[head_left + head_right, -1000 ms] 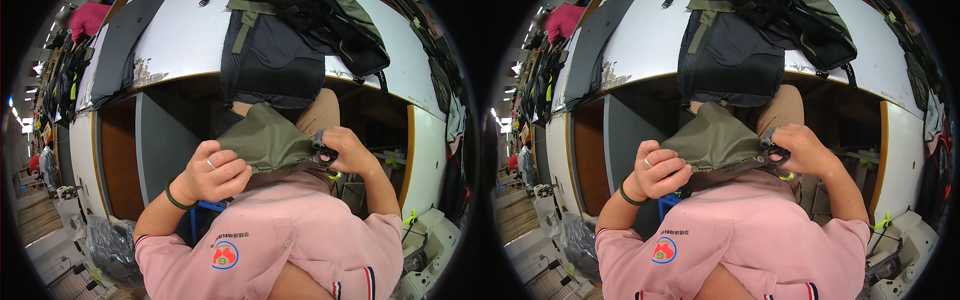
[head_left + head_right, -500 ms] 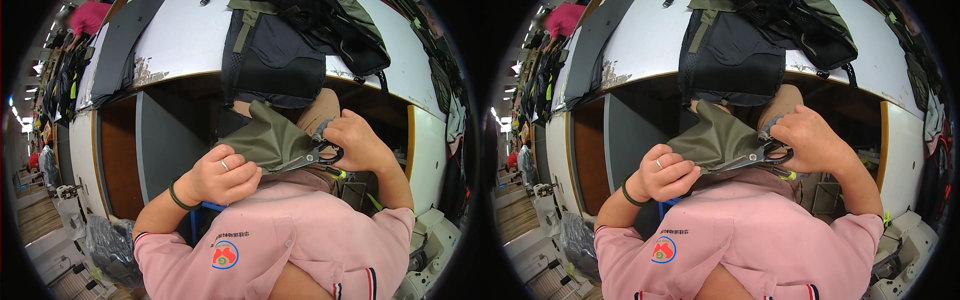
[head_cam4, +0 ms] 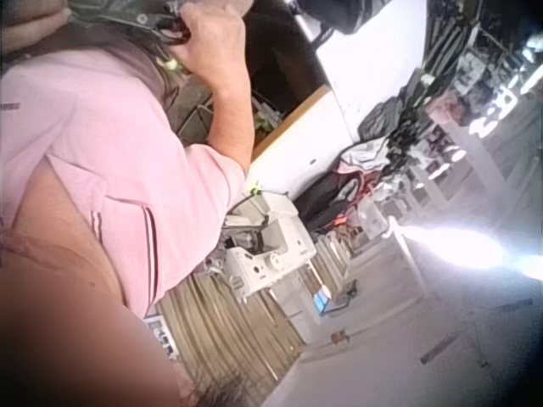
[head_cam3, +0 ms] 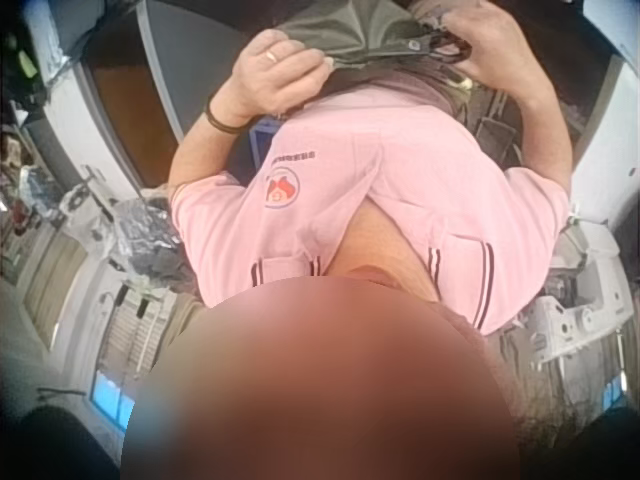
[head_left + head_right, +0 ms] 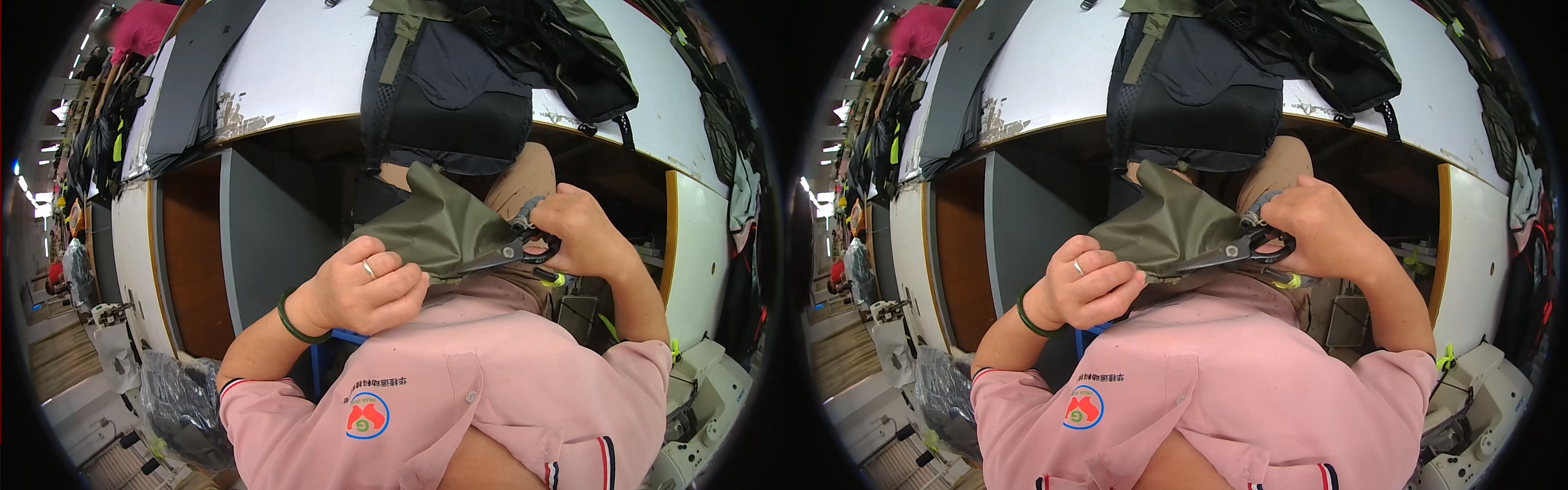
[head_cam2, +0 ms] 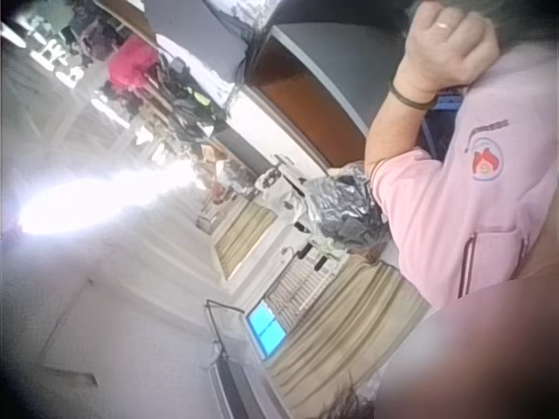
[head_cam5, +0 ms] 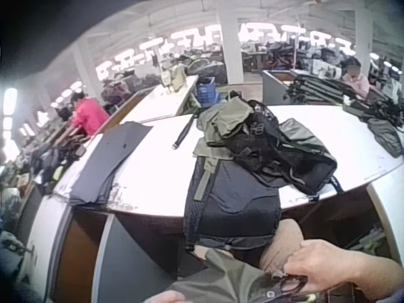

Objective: Trim excess thread and inspect components during the assembly of a green tactical backpack.

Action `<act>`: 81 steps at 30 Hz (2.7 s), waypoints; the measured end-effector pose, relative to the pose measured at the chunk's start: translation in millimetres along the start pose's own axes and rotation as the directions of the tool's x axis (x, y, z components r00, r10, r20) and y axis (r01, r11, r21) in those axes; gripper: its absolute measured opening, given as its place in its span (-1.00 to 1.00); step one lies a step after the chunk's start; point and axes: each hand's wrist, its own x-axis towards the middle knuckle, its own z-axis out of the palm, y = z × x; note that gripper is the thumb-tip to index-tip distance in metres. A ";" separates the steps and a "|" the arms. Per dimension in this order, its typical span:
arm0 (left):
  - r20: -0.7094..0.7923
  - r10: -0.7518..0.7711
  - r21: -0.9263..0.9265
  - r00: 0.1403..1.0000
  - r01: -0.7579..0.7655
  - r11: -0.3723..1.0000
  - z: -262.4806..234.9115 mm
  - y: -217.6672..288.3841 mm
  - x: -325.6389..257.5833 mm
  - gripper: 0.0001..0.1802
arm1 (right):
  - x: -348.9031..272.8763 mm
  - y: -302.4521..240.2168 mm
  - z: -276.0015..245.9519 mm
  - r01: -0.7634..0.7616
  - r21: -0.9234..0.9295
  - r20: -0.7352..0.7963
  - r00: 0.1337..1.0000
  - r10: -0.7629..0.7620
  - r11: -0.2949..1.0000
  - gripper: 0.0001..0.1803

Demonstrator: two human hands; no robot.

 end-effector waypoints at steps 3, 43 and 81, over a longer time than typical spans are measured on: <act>0.002 -0.013 -0.005 1.000 0.013 1.000 0.2 0.2 -2.1 -0.80 | -0.8 1.1 -1.4 -0.042 0.143 0.008 0.999 0.041 0.989 -0.67; -0.009 -0.085 -0.086 0.996 0.084 0.993 13.0 -6.8 7.5 -0.79 | -13.0 -2.2 4.0 -0.110 -0.024 -0.010 0.994 0.110 0.994 -0.64; 0.025 -0.205 -0.225 0.978 0.206 0.952 19.1 -5.0 8.5 -0.74 | -0.1 -7.4 10.7 -0.004 -0.148 -0.309 0.950 -0.042 0.989 -0.58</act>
